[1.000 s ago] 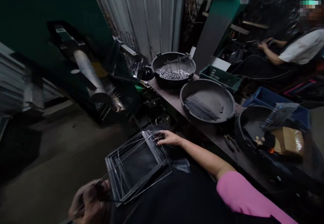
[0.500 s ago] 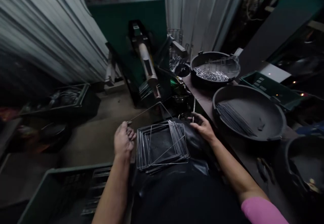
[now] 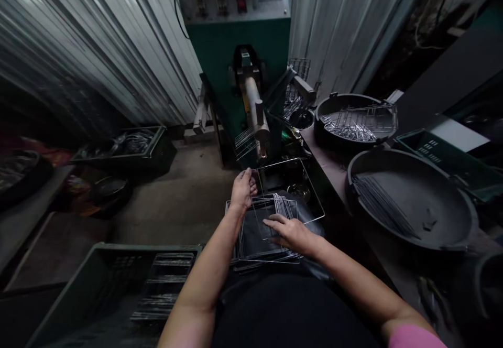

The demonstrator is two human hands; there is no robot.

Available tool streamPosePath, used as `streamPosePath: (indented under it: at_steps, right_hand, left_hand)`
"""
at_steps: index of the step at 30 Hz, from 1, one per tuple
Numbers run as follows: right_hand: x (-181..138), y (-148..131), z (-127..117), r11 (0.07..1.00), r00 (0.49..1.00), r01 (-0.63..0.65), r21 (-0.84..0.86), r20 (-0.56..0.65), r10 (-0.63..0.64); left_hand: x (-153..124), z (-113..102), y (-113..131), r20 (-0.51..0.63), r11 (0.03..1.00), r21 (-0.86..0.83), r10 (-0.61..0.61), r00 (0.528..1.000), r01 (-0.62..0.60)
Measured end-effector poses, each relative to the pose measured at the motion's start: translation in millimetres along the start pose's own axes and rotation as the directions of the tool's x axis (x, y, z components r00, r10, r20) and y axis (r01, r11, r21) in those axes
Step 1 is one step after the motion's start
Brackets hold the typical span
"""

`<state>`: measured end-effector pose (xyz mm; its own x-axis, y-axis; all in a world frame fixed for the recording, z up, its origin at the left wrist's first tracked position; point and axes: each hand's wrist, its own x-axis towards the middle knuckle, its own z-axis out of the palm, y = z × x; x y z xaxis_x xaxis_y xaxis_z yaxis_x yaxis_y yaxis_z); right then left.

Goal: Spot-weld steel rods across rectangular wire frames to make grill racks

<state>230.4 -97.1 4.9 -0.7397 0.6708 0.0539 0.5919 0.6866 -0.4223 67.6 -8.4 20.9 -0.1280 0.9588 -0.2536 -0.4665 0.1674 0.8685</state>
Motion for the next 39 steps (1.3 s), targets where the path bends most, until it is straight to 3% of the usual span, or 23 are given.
streamPosePath:
  at_steps: [8,12,20,28,39]
  right_hand:
    - [-2.3,4.3,-4.0,0.998,0.999,-0.048,-0.033,-0.017,0.047]
    - [-2.1,4.6,-2.0,0.998,0.998,-0.055,0.033,-0.004,0.056]
    - [1.0,4.9,-8.0,0.983,0.998,-0.057,0.172,-0.017,0.061]
    - [12.6,11.5,-9.5,0.993,0.990,-0.110,0.032,-0.081,0.112]
    - [23.8,14.7,-23.7,0.996,0.996,-0.089,-0.003,-0.026,0.089]
  left_hand:
    - [-35.4,-3.8,-21.6,0.108,0.924,0.346,0.133,0.985,-0.163]
    - [-38.6,-8.9,-32.0,0.131,0.868,0.449,0.172,0.976,-0.213]
    - [-27.2,-4.3,-26.6,0.240,0.911,0.385,0.055,0.969,-0.147]
    - [-11.9,2.1,-25.8,0.220,0.929,0.347,0.052,0.974,-0.128]
    - [1.6,2.4,-24.7,0.213,0.937,0.325,0.062,0.975,-0.130]
